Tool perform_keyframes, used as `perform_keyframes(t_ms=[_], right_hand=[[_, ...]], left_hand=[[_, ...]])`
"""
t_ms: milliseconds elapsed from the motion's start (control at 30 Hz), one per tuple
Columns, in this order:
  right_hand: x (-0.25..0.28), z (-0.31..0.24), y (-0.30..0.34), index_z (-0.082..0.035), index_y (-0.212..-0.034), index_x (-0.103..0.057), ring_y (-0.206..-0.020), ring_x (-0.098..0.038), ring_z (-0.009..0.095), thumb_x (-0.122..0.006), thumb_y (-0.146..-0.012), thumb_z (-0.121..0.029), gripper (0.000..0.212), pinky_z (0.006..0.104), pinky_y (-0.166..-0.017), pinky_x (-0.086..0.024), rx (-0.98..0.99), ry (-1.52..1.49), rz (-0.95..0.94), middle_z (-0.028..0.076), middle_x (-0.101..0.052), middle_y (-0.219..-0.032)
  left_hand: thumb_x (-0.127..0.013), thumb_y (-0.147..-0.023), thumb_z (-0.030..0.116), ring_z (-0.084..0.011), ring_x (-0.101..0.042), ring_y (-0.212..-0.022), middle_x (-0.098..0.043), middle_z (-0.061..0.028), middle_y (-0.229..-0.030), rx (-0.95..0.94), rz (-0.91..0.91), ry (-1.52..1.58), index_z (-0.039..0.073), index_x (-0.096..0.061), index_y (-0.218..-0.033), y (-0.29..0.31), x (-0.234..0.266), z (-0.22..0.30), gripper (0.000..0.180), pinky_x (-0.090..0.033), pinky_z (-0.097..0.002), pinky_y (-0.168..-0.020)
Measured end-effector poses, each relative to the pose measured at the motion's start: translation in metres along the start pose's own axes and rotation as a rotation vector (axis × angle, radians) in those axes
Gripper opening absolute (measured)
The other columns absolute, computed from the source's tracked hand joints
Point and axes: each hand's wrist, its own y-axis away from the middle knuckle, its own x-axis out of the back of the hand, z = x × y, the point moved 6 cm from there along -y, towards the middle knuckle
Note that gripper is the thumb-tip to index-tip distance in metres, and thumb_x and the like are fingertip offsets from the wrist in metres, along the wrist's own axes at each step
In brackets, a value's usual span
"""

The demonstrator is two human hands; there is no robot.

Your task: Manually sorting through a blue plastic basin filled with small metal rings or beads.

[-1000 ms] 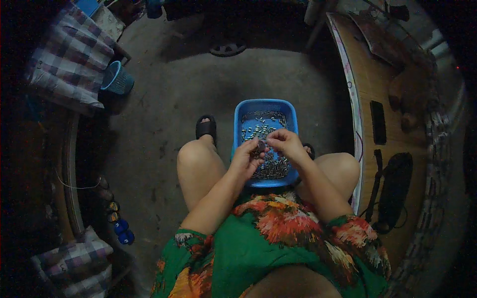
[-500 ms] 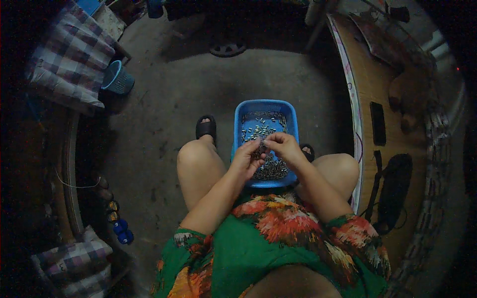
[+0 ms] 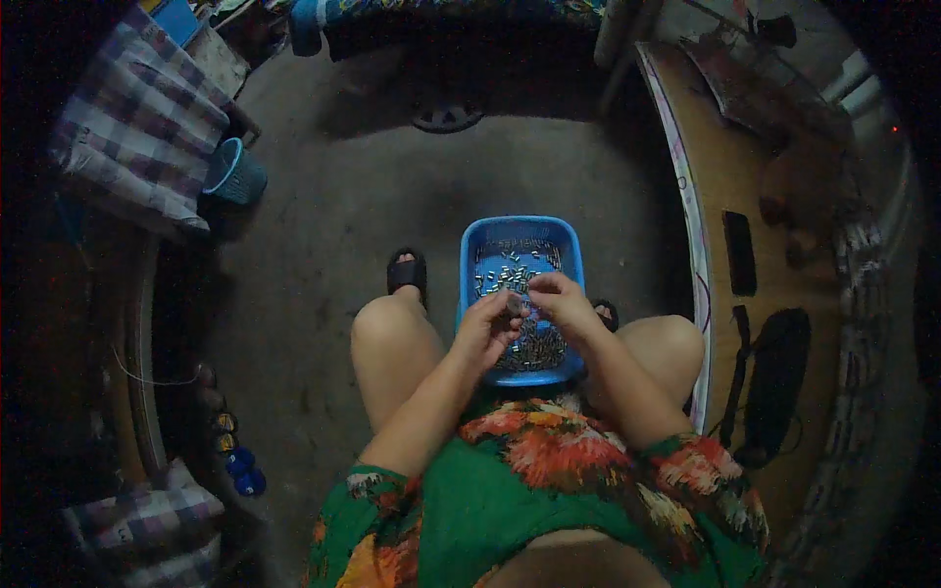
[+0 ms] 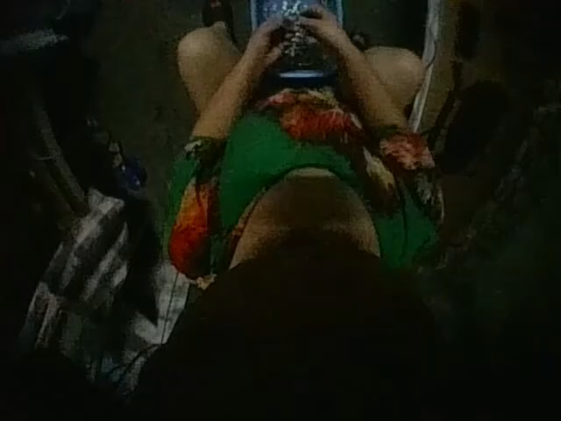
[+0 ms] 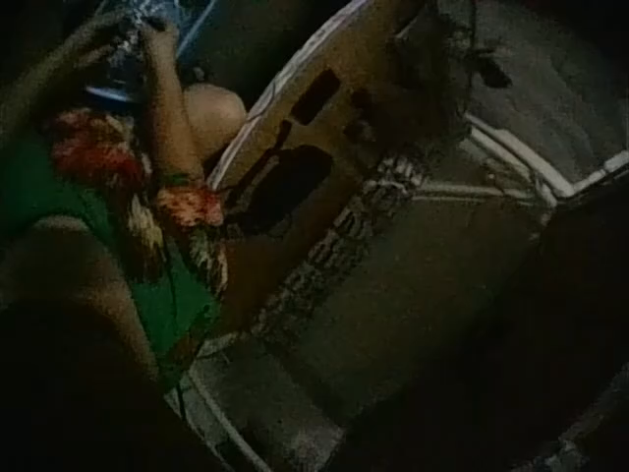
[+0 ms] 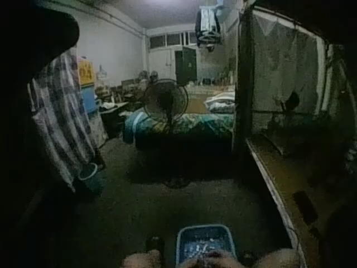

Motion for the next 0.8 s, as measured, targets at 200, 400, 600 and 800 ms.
perform_keyframes(t_ms=[200,400,600,800], right_hand=[[0.007,0.002,-0.006,0.003,-0.096,-0.046,-0.09,-0.055,0.024,-0.045,-0.076,0.009,0.021,0.0306,-0.077,-0.05,-0.033,-0.404,-0.002,0.015,-0.051,-0.099],[0.002,-0.006,0.0,0.002,-0.094,-0.047,-0.085,-0.057,0.024,-0.049,-0.081,-0.003,0.014,0.0319,-0.072,-0.051,-0.061,-0.484,-0.013,0.013,-0.054,-0.091],[0.004,0.011,-0.007,0.006,-0.101,-0.044,-0.088,-0.057,0.026,-0.045,-0.084,-0.006,0.021,0.0325,-0.075,-0.05,-0.17,-0.484,-0.01,0.016,-0.054,-0.093],[0.001,0.003,-0.005,0.004,-0.1,-0.045,-0.086,-0.057,0.023,-0.046,-0.084,-0.005,0.019,0.0319,-0.074,-0.051,-0.122,-0.431,-0.086,0.015,-0.054,-0.093]], left_hand=[[-0.051,-0.083,0.034,-0.0124,-0.048,-0.056,-0.057,-0.0083,-0.075,-0.039,0.112,0.048,0.008,-0.051,-0.088,-0.003,0.016,-0.003,0.026,-0.039,-0.0241,-0.05],[-0.052,-0.082,0.034,-0.0125,-0.048,-0.057,-0.057,-0.008,-0.074,-0.048,0.134,0.066,0.007,-0.052,-0.086,-0.002,0.016,-0.001,0.027,-0.039,-0.0244,-0.05],[-0.051,-0.083,0.032,-0.0128,-0.048,-0.057,-0.057,-0.0092,-0.073,-0.07,0.109,0.08,0.005,-0.052,-0.084,-0.005,0.014,0.001,0.027,-0.04,-0.0241,-0.05],[-0.051,-0.084,0.031,-0.0126,-0.048,-0.054,-0.057,-0.0095,-0.072,-0.081,0.109,0.078,0.005,-0.052,-0.084,-0.006,0.017,0.0,0.026,-0.04,-0.0241,-0.048]])
